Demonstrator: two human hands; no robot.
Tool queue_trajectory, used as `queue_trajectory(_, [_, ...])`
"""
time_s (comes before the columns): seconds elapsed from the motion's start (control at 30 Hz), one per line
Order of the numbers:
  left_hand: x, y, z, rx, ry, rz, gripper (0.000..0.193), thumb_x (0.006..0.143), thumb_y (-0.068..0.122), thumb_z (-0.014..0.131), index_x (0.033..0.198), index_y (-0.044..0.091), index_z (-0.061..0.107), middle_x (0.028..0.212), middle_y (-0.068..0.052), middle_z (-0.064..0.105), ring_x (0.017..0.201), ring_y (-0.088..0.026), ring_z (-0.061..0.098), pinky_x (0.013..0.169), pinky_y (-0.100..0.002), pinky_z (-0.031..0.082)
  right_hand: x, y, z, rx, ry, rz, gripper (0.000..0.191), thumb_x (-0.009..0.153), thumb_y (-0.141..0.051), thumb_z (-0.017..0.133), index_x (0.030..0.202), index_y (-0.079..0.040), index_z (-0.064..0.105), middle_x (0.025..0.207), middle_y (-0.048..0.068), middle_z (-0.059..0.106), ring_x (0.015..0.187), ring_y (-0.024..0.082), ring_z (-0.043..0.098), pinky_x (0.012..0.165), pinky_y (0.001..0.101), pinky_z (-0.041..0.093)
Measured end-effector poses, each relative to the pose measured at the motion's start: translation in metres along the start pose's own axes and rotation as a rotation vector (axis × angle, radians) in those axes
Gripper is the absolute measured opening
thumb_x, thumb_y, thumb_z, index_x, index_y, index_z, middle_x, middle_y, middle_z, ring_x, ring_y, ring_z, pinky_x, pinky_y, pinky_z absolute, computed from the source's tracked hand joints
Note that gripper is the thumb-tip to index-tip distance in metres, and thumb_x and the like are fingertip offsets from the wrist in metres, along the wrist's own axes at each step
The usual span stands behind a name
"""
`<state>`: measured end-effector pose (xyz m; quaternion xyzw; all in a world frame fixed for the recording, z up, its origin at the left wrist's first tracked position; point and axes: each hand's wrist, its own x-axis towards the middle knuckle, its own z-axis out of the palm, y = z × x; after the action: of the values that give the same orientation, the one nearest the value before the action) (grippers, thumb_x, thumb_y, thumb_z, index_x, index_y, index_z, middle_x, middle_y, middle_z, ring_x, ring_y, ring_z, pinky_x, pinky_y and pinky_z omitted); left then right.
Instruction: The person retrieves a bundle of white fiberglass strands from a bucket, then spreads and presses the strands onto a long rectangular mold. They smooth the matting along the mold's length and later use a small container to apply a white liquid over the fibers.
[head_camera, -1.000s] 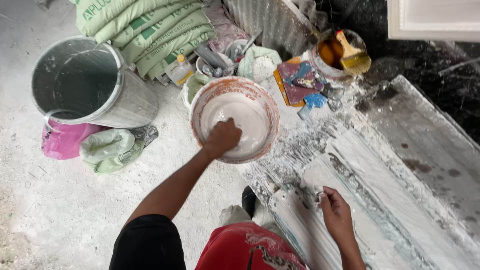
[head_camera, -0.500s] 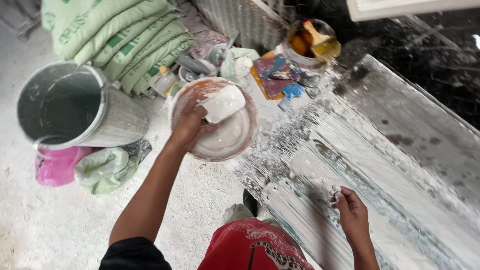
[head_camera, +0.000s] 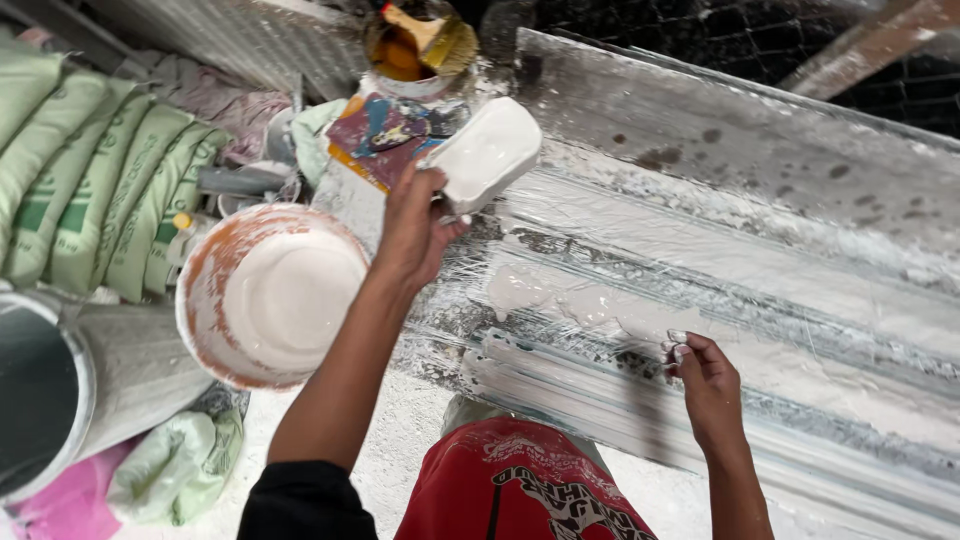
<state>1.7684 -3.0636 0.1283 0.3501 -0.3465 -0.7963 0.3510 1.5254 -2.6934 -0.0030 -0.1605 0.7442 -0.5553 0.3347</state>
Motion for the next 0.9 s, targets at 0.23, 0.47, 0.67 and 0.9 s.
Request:
queue_trajectory(0.23, [0.085, -0.101, 0.012, 0.101, 0.074, -0.066, 0.044, 0.091, 0.024, 0.063, 0.133, 0.014, 0.057, 0.105, -0.002, 0.066, 0.086, -0.015, 0.064, 0.062, -0.035, 0.056, -0.027, 0.025, -0.036, 0.071, 0.178, 0.033, 0.028, 0.104, -0.011, 0.058, 0.128, 0.002, 0.06, 0.103, 0.006, 0.066, 0.085, 0.014, 0.062, 0.077, 0.0314, 0.054])
queue_trajectory(0.47, [0.13, -0.16, -0.029, 0.446, 0.08, 0.156, 0.034, 0.089, 0.018, 0.071, 0.122, 0.008, 0.072, 0.081, 0.0, 0.063, 0.064, -0.008, 0.055, 0.052, -0.027, 0.048, -0.038, 0.054, -0.041, 0.16, 0.232, 0.065, 0.025, 0.105, -0.011, 0.057, 0.127, 0.001, 0.06, 0.102, 0.005, 0.065, 0.088, 0.013, 0.062, 0.079, 0.0323, 0.056])
queue_trajectory(0.67, [0.138, -0.159, -0.042, 0.875, 0.111, 0.472, 0.032, 0.086, 0.018, 0.077, 0.117, 0.008, 0.077, 0.091, -0.005, 0.055, 0.079, -0.013, 0.057, 0.072, -0.03, 0.05, -0.042, 0.051, -0.039, 0.194, 0.242, 0.064, 0.021, 0.107, -0.01, 0.057, 0.125, 0.001, 0.061, 0.1, 0.007, 0.066, 0.088, 0.014, 0.064, 0.079, 0.0325, 0.055])
queue_trajectory(0.9, [0.118, -0.155, 0.006, 1.051, 0.075, 0.513, 0.036, 0.081, 0.021, 0.08, 0.115, 0.009, 0.077, 0.088, -0.01, 0.054, 0.081, -0.02, 0.057, 0.075, -0.036, 0.049, -0.043, 0.038, -0.061, 0.152, 0.232, 0.064, 0.022, 0.105, -0.01, 0.056, 0.125, 0.0, 0.062, 0.102, 0.006, 0.067, 0.088, 0.014, 0.063, 0.08, 0.0333, 0.056])
